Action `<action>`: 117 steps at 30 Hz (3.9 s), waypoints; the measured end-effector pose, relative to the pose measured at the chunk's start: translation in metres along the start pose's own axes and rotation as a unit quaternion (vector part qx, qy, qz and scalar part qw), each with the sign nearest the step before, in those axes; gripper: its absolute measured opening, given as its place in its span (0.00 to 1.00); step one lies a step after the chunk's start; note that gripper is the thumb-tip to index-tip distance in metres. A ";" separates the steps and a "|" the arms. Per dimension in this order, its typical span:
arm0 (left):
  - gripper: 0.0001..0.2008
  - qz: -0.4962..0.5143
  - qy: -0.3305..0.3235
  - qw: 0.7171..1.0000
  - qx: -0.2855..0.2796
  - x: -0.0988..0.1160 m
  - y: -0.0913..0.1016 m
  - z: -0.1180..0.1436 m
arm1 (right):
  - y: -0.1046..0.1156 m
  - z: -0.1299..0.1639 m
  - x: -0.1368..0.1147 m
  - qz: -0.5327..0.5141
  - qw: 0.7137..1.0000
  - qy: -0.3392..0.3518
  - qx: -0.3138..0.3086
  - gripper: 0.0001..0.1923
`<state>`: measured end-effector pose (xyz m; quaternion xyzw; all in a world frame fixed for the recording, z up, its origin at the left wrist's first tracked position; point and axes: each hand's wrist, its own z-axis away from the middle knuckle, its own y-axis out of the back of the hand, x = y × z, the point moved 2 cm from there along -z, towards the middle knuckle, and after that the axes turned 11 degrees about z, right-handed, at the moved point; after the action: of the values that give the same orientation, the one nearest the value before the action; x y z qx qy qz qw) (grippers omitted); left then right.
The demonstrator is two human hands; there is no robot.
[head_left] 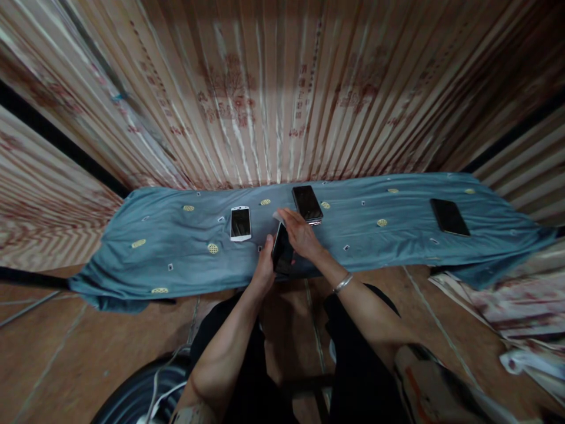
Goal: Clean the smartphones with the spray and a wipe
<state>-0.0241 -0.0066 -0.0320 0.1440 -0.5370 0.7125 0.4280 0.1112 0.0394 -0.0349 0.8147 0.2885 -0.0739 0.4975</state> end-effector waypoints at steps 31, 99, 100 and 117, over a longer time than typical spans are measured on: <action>0.15 0.061 -0.123 0.991 0.006 0.003 0.014 -0.019 | -0.030 0.010 0.011 -0.107 0.969 -0.220 0.018 0.24; 0.22 0.179 -0.090 0.977 0.067 0.038 0.021 -0.023 | 0.003 0.032 -0.064 -0.125 0.988 -0.053 -0.078 0.12; 0.24 0.171 -0.098 0.978 0.070 0.038 0.022 -0.022 | 0.002 0.032 -0.064 -0.136 0.986 -0.064 -0.077 0.12; 0.26 0.145 -0.073 0.982 0.094 0.022 0.000 -0.012 | -0.009 0.027 -0.044 -0.213 0.966 -0.147 -0.008 0.17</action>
<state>-0.0340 0.0137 -0.0218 0.1562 -0.5130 0.8015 0.2646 0.0742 0.0024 -0.0372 0.7105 0.3802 -0.2948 0.5134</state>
